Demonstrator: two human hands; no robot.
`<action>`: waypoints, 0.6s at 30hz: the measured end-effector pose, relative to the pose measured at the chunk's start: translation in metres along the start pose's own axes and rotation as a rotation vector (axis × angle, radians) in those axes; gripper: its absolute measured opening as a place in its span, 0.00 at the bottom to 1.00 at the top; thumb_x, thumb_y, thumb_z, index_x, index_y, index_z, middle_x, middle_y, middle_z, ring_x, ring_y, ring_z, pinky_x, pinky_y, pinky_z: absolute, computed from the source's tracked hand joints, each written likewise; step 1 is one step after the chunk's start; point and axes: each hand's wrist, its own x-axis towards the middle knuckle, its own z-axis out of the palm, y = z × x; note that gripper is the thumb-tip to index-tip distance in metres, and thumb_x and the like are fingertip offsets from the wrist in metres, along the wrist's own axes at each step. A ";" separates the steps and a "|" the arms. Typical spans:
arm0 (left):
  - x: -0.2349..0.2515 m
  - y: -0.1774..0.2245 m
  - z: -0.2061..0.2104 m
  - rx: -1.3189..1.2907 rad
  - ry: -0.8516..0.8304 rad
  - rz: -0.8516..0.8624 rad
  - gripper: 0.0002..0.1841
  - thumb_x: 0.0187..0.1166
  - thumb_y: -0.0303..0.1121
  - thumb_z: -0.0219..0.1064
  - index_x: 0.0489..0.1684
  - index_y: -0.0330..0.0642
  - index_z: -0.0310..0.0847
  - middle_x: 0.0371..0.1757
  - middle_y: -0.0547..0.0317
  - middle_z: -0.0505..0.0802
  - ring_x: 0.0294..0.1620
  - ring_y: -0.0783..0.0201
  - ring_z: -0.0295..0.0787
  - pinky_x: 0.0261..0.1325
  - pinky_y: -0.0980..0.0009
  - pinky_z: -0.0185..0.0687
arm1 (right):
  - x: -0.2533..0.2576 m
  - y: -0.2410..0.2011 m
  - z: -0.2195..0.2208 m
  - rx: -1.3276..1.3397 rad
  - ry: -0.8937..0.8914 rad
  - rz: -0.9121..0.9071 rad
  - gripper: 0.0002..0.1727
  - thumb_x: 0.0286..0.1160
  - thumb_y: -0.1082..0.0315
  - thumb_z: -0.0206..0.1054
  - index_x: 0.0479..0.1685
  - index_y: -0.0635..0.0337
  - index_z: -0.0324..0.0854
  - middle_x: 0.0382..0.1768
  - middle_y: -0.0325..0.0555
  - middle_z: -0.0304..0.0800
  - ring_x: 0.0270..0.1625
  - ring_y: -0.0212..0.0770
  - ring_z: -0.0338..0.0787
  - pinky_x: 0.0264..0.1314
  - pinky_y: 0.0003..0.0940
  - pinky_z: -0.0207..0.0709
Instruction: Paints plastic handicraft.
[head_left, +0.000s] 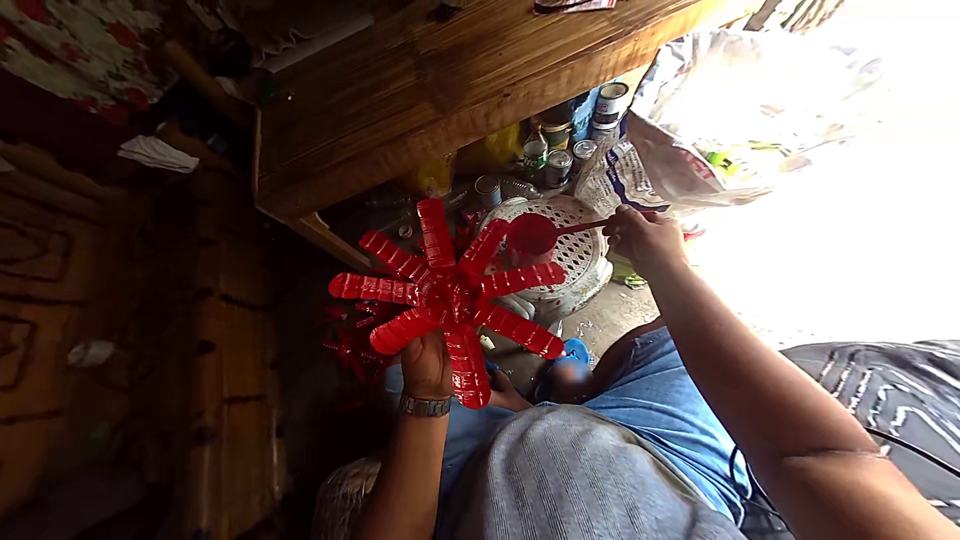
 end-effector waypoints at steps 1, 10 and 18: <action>0.001 -0.002 -0.001 -0.029 -0.018 -0.013 0.09 0.77 0.42 0.67 0.37 0.51 0.91 0.42 0.58 0.97 0.50 0.63 0.95 0.60 0.60 0.89 | -0.001 0.001 -0.003 0.007 0.006 0.002 0.17 0.90 0.55 0.60 0.40 0.58 0.85 0.25 0.34 0.91 0.21 0.27 0.85 0.24 0.24 0.80; 0.003 -0.003 0.009 -0.058 -0.007 -0.073 0.10 0.80 0.37 0.60 0.37 0.51 0.90 0.43 0.56 0.97 0.50 0.62 0.95 0.62 0.59 0.89 | 0.004 0.014 -0.016 0.047 0.089 0.073 0.16 0.89 0.55 0.62 0.40 0.59 0.85 0.22 0.35 0.89 0.17 0.28 0.81 0.19 0.24 0.76; 0.009 -0.005 0.019 -0.046 0.023 -0.123 0.16 0.84 0.37 0.52 0.36 0.56 0.88 0.42 0.61 0.97 0.50 0.66 0.94 0.62 0.63 0.88 | -0.011 -0.012 0.000 0.478 -0.034 0.225 0.12 0.90 0.56 0.55 0.45 0.52 0.79 0.30 0.34 0.88 0.26 0.25 0.85 0.30 0.20 0.81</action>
